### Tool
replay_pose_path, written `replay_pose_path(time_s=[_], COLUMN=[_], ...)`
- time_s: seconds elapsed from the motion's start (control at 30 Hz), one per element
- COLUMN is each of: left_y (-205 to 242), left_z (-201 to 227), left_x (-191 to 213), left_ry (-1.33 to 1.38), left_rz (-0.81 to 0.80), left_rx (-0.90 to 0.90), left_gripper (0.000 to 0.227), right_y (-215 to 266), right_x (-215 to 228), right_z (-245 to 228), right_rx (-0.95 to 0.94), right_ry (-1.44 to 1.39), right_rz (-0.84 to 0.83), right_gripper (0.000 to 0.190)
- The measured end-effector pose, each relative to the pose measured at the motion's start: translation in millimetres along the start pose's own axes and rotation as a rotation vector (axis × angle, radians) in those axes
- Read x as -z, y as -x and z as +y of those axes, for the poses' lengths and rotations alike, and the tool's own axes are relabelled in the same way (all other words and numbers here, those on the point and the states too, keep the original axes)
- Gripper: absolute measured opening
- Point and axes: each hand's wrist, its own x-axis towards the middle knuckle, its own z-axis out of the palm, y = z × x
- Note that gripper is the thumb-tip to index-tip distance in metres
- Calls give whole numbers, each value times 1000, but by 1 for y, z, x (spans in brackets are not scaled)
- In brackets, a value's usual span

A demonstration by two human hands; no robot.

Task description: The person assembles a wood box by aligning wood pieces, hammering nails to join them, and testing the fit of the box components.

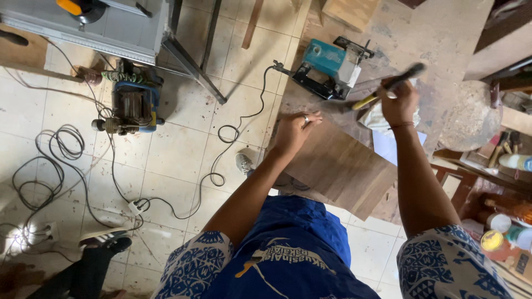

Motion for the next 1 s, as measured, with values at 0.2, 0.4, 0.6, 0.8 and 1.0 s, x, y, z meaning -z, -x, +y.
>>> replay_pose_path(time_s=[0.2,0.4,0.6,0.8,1.0], left_y=[-7,-4,-3,-2,-4], left_z=[22,24,23,21,21], left_x=[14,11,7,3,2], left_ry=[46,74,65,-31,-37], left_rz=[-45,-57,-57,6,42], left_rx=[-91,-24,-45,-19,2], left_gripper=[10,7,7,5,6], right_y=[36,126,222,225,199], right_x=[100,217,203,130,108], right_z=[-87,-49,-67,-161,-186], right_rx=[-230,-226,-518,-996,-1096], right_ry=[-608,-426,605,202,86], right_rz=[334,983,352,304,144], right_gripper=[31,20,39,28,33])
